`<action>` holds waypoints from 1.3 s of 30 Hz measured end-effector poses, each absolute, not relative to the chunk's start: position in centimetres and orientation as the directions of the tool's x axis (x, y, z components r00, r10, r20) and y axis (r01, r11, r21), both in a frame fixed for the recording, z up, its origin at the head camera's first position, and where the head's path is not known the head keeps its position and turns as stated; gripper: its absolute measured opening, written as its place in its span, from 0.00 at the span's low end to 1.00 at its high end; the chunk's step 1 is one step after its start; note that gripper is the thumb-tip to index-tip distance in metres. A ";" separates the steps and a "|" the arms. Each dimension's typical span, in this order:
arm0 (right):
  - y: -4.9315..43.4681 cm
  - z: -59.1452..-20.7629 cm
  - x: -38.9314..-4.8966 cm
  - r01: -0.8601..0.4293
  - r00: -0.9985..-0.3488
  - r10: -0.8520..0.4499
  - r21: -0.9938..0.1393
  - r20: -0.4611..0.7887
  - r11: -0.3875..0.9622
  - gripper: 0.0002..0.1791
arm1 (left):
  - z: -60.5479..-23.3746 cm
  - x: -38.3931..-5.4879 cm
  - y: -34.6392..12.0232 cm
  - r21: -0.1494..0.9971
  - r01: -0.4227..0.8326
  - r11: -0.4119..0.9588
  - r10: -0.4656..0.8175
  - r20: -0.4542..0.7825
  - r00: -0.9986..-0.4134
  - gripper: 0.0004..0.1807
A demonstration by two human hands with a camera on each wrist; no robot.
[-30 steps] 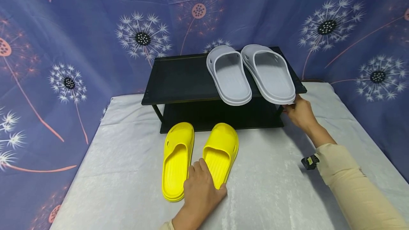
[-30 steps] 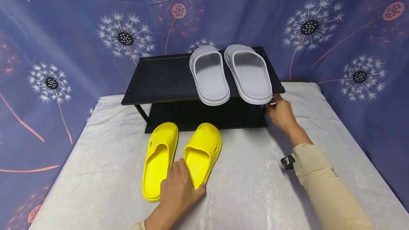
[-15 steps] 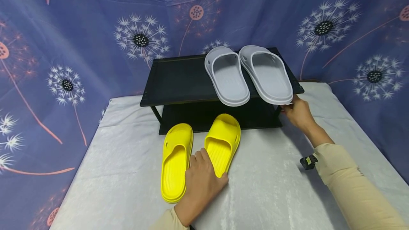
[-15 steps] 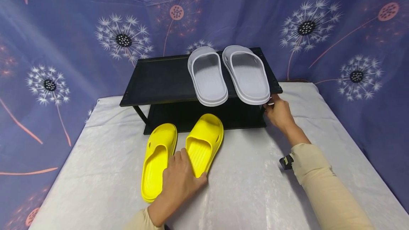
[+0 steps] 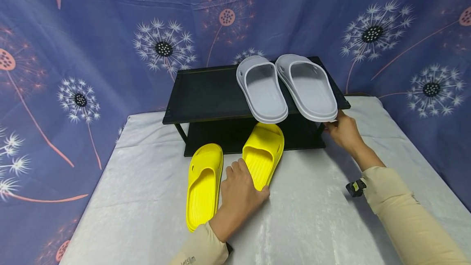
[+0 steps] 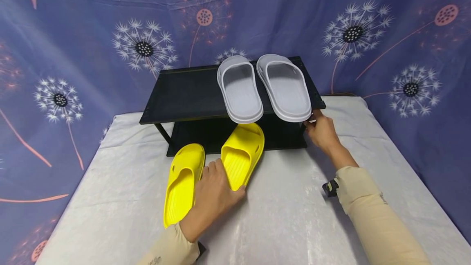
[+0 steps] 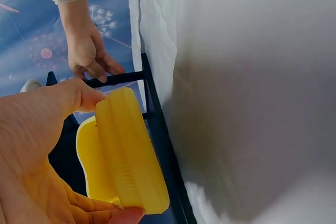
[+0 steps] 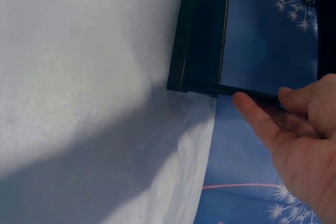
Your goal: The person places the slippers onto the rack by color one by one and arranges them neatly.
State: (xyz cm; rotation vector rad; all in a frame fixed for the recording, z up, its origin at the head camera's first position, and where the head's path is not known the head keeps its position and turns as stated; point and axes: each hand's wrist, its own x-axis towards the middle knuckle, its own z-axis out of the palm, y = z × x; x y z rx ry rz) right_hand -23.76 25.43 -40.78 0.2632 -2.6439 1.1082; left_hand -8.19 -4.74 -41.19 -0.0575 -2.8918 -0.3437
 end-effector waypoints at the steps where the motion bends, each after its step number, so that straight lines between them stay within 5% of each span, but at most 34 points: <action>1: 25.5 -40.8 -23.7 -0.263 -0.949 -0.062 -0.669 0.308 0.695 0.11 | -41.1 -8.4 -4.7 0.229 0.066 0.971 0.014 0.225 -0.974 0.47; 39: 25.6 -41.0 -23.8 -0.267 -0.945 -0.054 -0.669 0.321 0.694 0.12 | -41.8 -15.3 -3.1 0.208 0.061 0.976 0.022 0.184 -0.983 0.44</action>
